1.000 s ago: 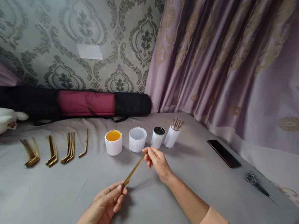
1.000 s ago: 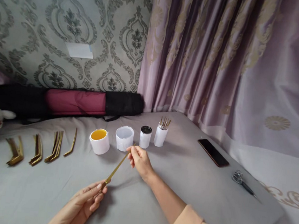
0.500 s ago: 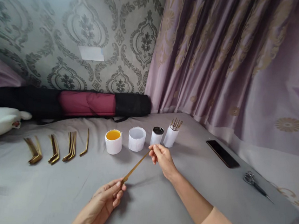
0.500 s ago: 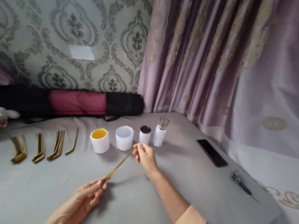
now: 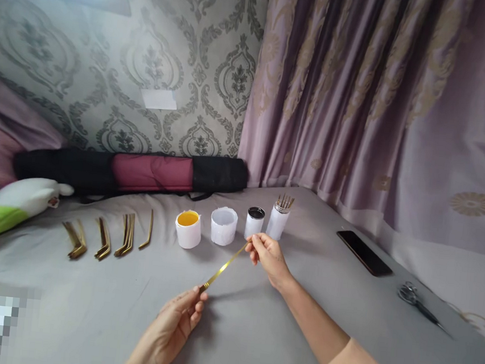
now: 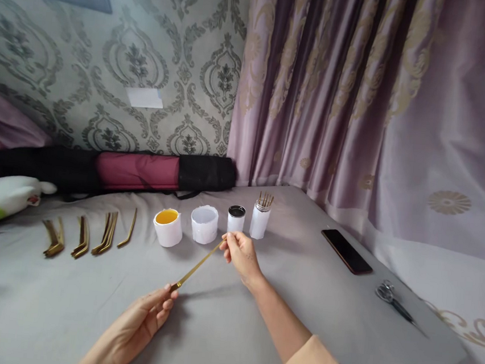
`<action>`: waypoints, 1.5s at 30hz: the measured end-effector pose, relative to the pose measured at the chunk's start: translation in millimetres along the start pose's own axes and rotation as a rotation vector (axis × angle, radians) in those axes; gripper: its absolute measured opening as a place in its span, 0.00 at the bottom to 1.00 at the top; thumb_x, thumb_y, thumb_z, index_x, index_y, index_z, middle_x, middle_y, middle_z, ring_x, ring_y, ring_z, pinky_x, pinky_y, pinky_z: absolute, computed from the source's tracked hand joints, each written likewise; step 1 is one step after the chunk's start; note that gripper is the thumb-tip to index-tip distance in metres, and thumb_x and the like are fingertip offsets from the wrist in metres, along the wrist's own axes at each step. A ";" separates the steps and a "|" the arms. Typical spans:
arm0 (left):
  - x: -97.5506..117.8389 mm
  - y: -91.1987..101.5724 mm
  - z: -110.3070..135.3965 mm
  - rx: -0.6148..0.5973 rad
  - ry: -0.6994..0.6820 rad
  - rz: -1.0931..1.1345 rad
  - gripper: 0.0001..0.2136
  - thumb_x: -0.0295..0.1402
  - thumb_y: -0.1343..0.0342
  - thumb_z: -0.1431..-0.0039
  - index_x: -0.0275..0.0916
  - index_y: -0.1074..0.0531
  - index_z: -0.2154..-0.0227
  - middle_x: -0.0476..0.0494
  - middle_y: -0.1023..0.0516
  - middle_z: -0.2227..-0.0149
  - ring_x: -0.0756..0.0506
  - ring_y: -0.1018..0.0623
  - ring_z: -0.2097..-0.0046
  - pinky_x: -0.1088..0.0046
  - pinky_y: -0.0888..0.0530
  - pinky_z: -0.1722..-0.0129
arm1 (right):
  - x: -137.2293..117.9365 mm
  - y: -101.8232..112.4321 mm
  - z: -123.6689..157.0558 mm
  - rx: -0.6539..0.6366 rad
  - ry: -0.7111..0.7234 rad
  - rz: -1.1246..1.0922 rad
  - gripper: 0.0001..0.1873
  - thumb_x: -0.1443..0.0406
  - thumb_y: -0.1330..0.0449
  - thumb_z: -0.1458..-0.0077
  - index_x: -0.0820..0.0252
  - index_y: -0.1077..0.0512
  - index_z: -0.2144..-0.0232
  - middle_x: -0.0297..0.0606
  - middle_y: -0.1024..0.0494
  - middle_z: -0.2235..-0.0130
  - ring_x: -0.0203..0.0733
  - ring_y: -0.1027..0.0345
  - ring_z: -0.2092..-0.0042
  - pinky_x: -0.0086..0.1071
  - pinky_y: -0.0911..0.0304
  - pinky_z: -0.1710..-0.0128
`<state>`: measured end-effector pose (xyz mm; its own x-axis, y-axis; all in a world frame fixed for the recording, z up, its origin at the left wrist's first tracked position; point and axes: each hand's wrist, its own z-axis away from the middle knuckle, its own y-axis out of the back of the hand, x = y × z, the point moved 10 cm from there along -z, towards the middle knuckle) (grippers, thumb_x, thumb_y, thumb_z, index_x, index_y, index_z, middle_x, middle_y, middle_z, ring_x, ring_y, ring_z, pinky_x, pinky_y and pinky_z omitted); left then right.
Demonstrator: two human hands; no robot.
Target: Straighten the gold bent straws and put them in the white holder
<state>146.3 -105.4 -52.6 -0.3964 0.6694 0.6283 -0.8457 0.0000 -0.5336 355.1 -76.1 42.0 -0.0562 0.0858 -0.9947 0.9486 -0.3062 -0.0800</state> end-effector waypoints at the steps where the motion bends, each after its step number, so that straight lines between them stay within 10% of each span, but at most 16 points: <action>1: -1.2 -1.8 0.1 0.012 -0.002 0.021 0.05 0.23 0.45 0.51 0.30 0.31 0.69 0.42 0.26 0.73 0.55 0.30 0.78 0.82 0.28 0.79 | -3.0 1.7 -0.8 0.004 0.007 0.006 0.15 0.55 0.47 0.51 0.62 0.34 0.72 0.33 0.30 0.77 0.28 0.43 0.81 0.24 0.48 0.83; 26: -6.7 -0.3 -6.5 -0.155 0.106 0.388 0.08 0.26 0.50 0.46 0.31 0.33 0.62 0.45 0.32 0.71 0.55 0.32 0.75 0.79 0.31 0.79 | -179.2 135.1 -61.0 0.429 0.318 0.271 0.08 0.64 0.44 0.51 0.65 0.32 0.76 0.34 0.32 0.79 0.26 0.44 0.83 0.22 0.49 0.87; 45: -7.3 2.9 -9.0 -0.154 0.113 0.412 0.08 0.25 0.50 0.46 0.31 0.33 0.63 0.45 0.33 0.70 0.55 0.34 0.74 0.79 0.32 0.77 | -221.6 163.3 -84.1 0.567 0.483 0.707 0.10 0.67 0.51 0.49 0.66 0.30 0.71 0.38 0.29 0.76 0.27 0.40 0.81 0.21 0.43 0.84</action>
<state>150.0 -103.7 -63.8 -0.6401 0.7136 0.2847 -0.5590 -0.1784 -0.8098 548.7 -65.3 254.7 0.7084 0.0459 -0.7043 0.4223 -0.8271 0.3708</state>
